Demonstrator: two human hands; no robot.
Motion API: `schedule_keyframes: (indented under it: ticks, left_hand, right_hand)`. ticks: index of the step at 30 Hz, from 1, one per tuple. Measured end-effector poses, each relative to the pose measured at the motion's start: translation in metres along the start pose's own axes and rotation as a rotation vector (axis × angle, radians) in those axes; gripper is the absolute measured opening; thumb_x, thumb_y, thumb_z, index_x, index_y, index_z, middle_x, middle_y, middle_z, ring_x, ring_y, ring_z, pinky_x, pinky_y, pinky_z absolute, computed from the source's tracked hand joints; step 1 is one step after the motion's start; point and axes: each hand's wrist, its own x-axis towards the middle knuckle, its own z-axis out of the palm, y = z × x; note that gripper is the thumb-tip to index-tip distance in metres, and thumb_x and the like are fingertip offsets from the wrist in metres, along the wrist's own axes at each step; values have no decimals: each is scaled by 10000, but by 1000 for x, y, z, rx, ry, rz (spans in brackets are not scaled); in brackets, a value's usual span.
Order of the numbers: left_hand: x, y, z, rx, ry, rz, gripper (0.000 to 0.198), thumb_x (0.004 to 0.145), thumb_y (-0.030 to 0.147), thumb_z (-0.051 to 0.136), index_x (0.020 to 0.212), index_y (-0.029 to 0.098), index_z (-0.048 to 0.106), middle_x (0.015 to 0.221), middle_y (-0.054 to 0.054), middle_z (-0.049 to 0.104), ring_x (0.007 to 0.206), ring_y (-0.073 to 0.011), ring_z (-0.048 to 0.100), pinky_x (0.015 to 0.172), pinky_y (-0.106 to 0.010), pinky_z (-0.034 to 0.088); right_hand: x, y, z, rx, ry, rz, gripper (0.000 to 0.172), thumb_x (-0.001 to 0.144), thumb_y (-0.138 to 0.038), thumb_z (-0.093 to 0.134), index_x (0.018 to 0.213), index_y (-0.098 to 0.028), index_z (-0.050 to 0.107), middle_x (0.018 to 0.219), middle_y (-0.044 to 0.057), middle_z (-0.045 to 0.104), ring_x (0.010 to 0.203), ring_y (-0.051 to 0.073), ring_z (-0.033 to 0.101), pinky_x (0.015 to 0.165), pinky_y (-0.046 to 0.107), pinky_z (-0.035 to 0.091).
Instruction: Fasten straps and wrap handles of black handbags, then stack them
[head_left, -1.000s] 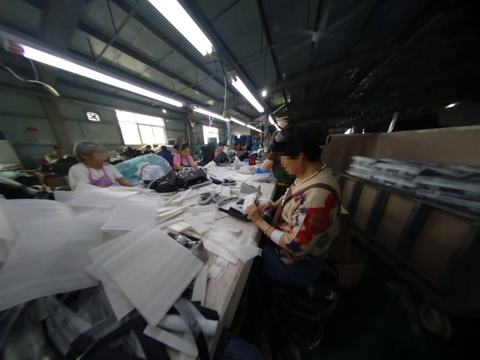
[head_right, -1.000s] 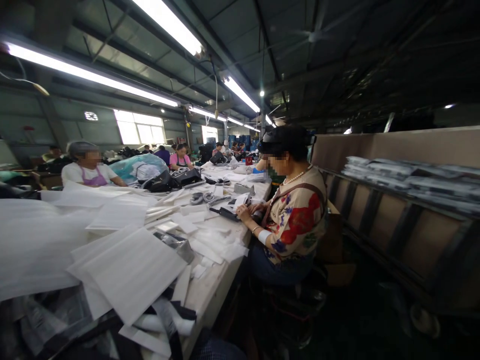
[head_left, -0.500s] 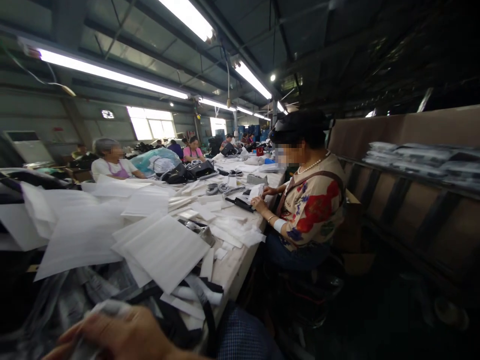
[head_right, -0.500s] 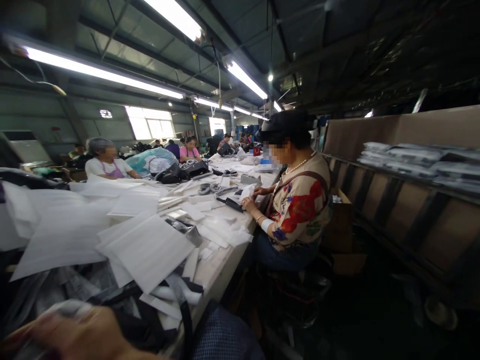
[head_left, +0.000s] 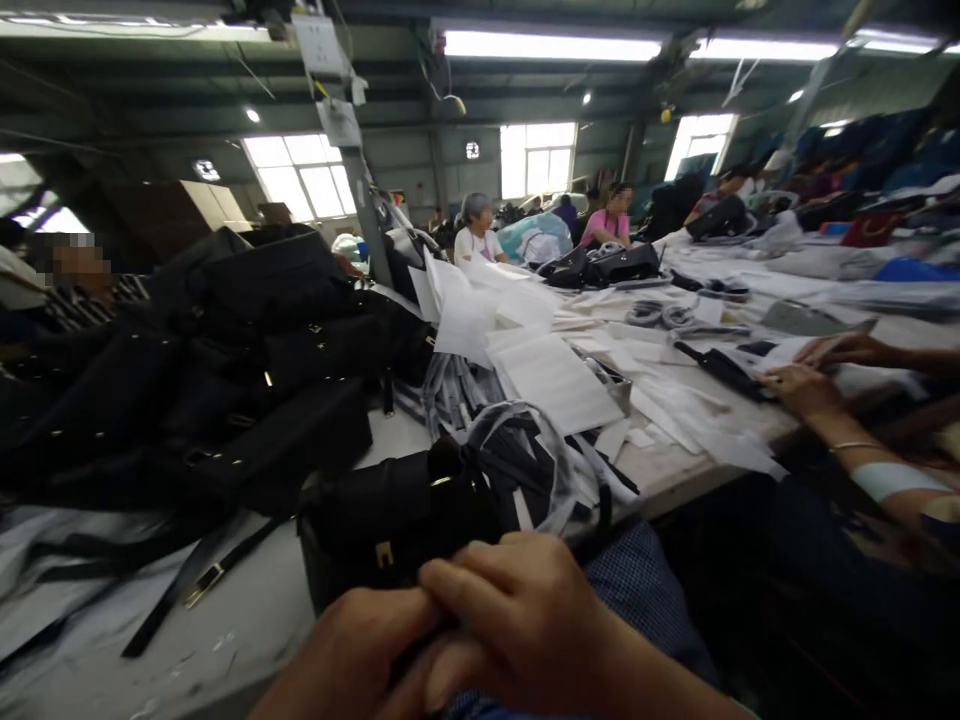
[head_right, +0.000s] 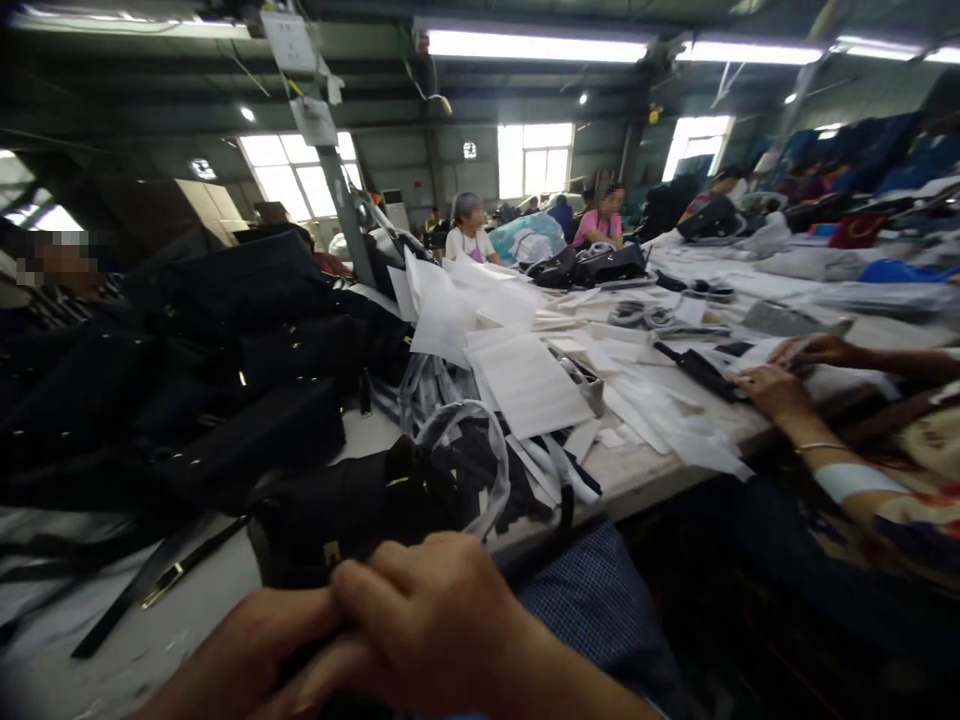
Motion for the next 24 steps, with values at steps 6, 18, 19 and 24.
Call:
schedule_keyframes:
  ticks: [6,18,19,24]
  left_hand:
    - [2,-8,-27,132,38,47,348,969,417,510,713,193,585,647,27,628,571,-105,565,520,-201,341]
    - [4,-9,-35,227,62,53,238,970,384,557,827,207,625,765,19,689,659,-121,605,576,-244,317]
    - [2,-15,-36,256,107,13,244,970,397,557,834,209,633,777,17,696,678,-128,618,584,-248,319]
    - [8,-23,-25,292,132,34,302,978,405,541,779,192,619,738,10,687,673,-135,637,583,-260,340]
  right_hand:
    - [-39,63,-8,-258,-130,322,515,1040,-438,359,682,-182,627,527,-7,602,482,122,587,517,263,333]
    - [-22,47,-20,-150,-251,165,276,959,-450,547,878,-252,720,697,19,740,530,173,666,490,285,449]
    - [-30,61,-22,-204,-212,207,301,949,-488,543,883,-257,723,712,24,750,532,190,680,486,294,468]
    - [-37,70,-6,-114,-300,298,351,920,-541,559,1079,-269,712,927,52,783,734,246,748,590,308,579]
